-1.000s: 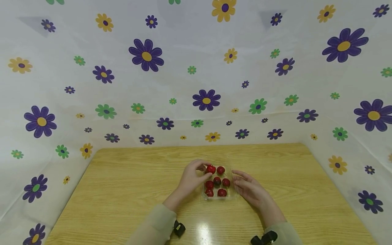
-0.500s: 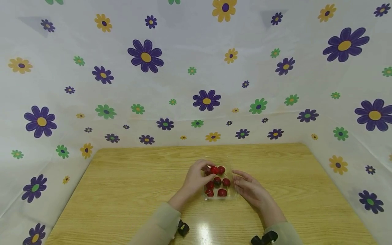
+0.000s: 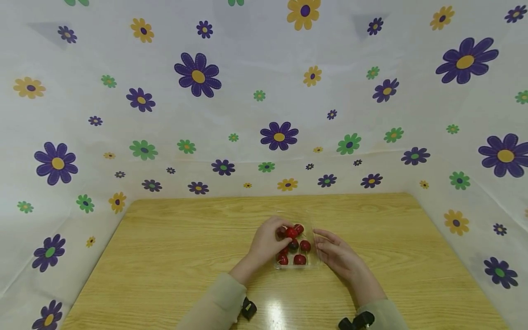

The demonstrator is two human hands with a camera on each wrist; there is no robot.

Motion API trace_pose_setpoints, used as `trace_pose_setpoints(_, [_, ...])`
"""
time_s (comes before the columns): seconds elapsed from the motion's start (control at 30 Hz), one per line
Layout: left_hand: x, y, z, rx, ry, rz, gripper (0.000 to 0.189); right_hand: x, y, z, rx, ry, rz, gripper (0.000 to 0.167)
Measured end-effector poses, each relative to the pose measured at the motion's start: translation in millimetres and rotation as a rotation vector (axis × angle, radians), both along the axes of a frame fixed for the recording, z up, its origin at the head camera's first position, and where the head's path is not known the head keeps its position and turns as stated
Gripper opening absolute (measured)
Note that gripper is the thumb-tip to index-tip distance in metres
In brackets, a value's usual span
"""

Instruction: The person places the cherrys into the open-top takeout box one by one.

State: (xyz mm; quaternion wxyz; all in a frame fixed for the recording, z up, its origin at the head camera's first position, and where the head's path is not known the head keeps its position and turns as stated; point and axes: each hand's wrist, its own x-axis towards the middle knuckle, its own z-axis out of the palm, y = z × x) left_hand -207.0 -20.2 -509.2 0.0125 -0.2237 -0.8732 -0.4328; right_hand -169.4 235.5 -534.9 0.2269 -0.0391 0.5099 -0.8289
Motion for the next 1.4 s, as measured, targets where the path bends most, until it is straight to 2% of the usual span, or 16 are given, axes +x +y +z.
trace_pose_setpoints(0.2, [-1.2, 1.6, -0.2, -0.056, 0.021, -0.004, 0.030, 0.6, 0.1, 0.9, 0.031, -0.009, -0.011, 0.039])
trace_pose_setpoints(0.4, [-2.4, 2.1, -1.5, -0.058, 0.027, -0.009, 0.031, -0.1, 0.4, 0.9, 0.041, -0.007, -0.016, 0.040])
trace_pose_setpoints(0.9, [-3.0, -1.5, -2.0, -0.014, 0.010, -0.039, 0.028, -0.8, 0.5, -0.4, -0.007, -0.005, -0.010, 0.042])
trace_pose_setpoints(1.17, [0.5, -4.8, 1.4, 0.040, 0.028, -0.030, 0.025, 0.2, 1.3, 1.4, 0.005, -0.022, -0.018, 0.041])
trace_pose_setpoints(1.4, [1.9, -15.7, 0.7, 0.071, 0.043, -0.006, 0.023, -1.1, 2.5, 0.5, -0.018, 0.003, -0.003, 0.042])
